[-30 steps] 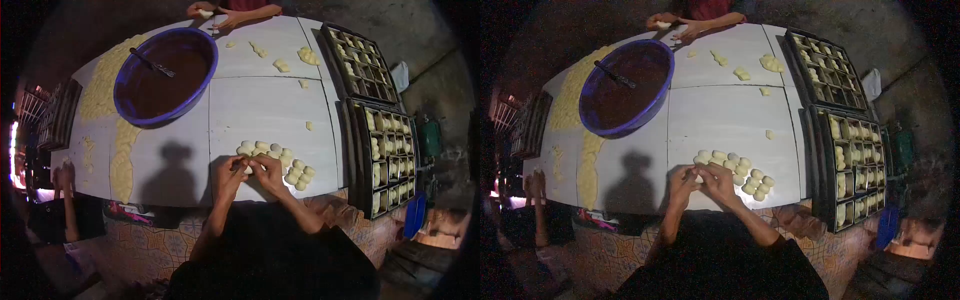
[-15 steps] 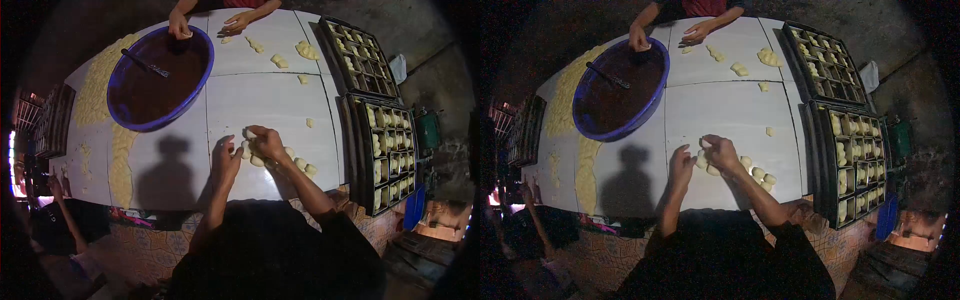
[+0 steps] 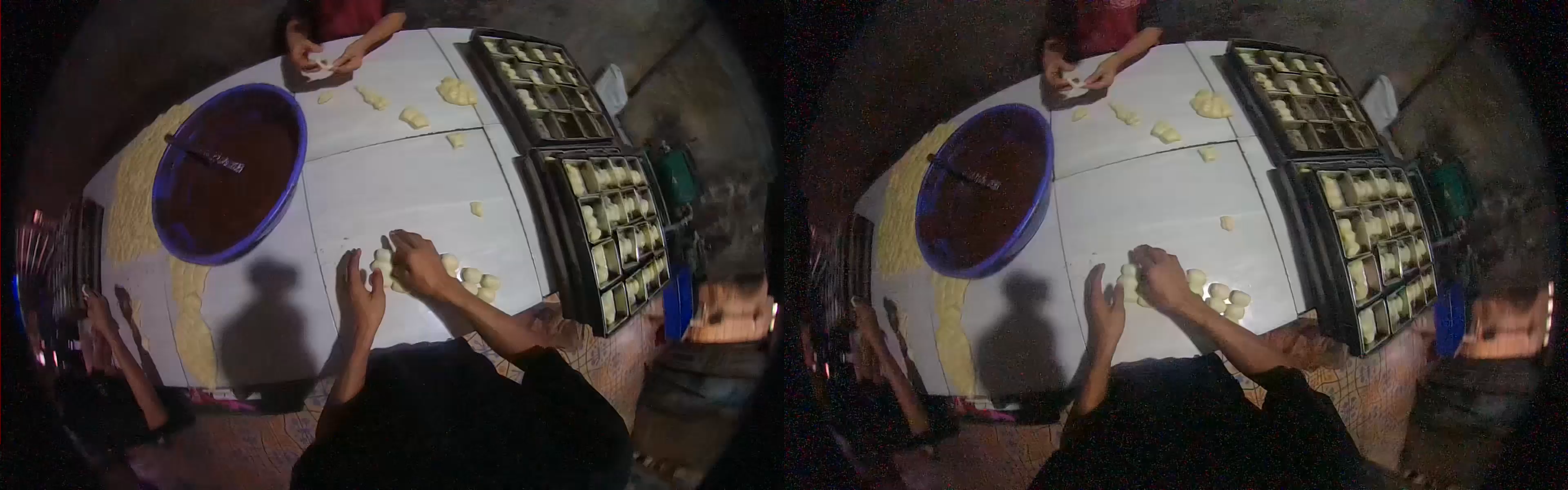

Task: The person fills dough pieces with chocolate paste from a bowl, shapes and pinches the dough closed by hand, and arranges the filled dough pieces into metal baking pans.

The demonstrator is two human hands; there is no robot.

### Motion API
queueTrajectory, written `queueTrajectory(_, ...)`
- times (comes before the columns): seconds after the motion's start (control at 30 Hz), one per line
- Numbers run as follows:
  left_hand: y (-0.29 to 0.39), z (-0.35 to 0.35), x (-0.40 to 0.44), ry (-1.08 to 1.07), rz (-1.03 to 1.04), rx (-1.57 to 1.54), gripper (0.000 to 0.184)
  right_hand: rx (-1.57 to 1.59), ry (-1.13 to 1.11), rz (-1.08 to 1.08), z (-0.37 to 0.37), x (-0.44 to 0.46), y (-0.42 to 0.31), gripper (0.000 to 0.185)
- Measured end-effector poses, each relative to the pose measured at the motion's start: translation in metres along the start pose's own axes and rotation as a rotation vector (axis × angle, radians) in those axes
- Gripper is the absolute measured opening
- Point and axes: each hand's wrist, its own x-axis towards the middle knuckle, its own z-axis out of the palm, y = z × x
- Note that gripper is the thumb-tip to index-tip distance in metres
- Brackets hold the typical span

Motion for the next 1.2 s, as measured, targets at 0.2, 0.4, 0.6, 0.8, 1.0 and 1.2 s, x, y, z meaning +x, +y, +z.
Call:
queueTrajectory(0.2,-0.006,0.008,-0.01,-0.521,0.48,0.877,0.06,-0.129,0.216,0.17,-0.04,-0.072,0.008,0.045)
queueTrajectory(0.4,0.01,0.03,-0.037,-0.439,0.616,0.809,0.068,-0.333,0.089,0.375,-0.04,-0.154,0.04,0.058)
queueTrajectory(0.6,0.042,0.074,-0.051,-0.536,0.687,0.444,0.056,-0.264,0.182,0.451,-0.052,-0.17,0.038,0.058)
queueTrajectory(0.8,0.092,0.119,-0.015,-0.644,0.219,-0.197,0.051,0.343,0.524,0.369,-0.199,-0.176,0.075,0.038)
queueTrajectory(1.0,0.157,0.221,0.049,-0.618,0.049,-0.478,0.043,0.629,0.649,0.451,-0.368,-0.148,0.181,0.032)
queueTrajectory(1.2,0.188,0.391,0.166,-0.362,-0.163,-0.269,0.054,0.438,0.69,0.568,-0.487,-0.091,0.396,0.045)
